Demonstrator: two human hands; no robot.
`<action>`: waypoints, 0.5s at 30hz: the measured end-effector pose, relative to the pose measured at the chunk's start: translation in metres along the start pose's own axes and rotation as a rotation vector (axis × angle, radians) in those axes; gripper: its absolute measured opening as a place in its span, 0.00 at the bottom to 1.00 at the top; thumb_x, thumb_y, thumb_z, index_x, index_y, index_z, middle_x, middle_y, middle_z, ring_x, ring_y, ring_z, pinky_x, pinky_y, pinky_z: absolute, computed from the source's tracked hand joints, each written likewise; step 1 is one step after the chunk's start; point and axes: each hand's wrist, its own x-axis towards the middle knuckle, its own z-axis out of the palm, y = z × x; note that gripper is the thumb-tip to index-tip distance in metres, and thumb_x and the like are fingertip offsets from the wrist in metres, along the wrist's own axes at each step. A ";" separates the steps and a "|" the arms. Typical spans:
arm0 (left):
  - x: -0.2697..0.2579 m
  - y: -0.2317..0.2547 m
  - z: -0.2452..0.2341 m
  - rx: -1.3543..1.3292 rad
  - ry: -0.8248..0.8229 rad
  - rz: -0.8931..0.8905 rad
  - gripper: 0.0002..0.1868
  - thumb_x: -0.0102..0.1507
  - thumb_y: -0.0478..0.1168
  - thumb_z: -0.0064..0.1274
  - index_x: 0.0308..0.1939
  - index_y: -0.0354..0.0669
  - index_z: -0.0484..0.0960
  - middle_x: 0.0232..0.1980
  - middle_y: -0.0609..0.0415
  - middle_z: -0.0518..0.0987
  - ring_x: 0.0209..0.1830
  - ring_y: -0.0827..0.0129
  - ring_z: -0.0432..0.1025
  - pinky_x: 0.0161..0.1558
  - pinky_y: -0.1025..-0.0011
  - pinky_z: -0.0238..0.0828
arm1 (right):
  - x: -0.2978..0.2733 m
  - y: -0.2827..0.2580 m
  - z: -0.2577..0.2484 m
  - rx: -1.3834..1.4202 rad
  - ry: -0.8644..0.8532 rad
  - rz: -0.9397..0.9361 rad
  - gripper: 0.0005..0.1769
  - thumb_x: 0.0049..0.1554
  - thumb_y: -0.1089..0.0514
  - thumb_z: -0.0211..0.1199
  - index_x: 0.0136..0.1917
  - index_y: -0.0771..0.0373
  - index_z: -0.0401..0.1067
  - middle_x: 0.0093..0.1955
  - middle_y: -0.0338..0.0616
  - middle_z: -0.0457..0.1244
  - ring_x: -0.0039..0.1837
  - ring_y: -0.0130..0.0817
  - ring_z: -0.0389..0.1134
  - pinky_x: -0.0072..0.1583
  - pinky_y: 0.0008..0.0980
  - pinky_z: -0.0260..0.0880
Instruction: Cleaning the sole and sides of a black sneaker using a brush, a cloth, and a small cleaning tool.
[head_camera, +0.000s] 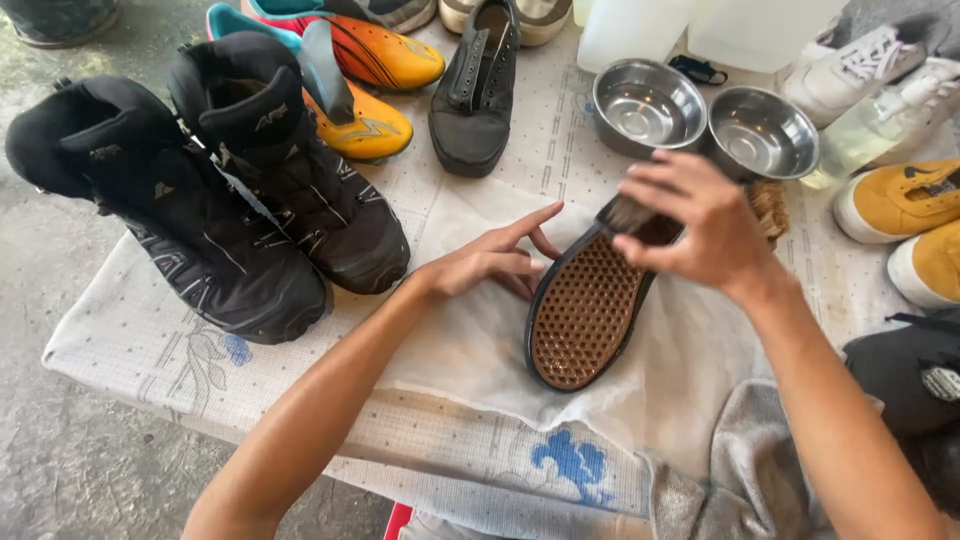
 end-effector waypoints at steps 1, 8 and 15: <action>-0.001 -0.001 0.002 -0.002 -0.003 -0.001 0.52 0.62 0.57 0.47 0.83 0.44 0.40 0.63 0.35 0.69 0.47 0.53 0.78 0.52 0.52 0.82 | -0.003 0.009 0.000 -0.001 -0.001 0.003 0.30 0.48 0.42 0.72 0.61 0.55 0.79 0.62 0.50 0.69 0.67 0.57 0.67 0.67 0.53 0.68; 0.009 -0.020 -0.009 -0.010 -0.012 0.015 0.54 0.60 0.53 0.50 0.83 0.44 0.39 0.62 0.35 0.68 0.46 0.51 0.78 0.51 0.53 0.82 | -0.003 0.023 0.011 -0.264 0.119 0.159 0.28 0.55 0.38 0.71 0.62 0.56 0.81 0.60 0.48 0.70 0.66 0.51 0.70 0.67 0.44 0.71; 0.008 -0.033 -0.008 -0.216 -0.001 0.036 0.50 0.63 0.61 0.40 0.83 0.45 0.42 0.60 0.38 0.68 0.44 0.51 0.78 0.50 0.51 0.82 | 0.012 -0.105 -0.006 0.012 -0.064 0.099 0.29 0.48 0.33 0.66 0.57 0.49 0.81 0.60 0.43 0.70 0.69 0.53 0.67 0.66 0.51 0.69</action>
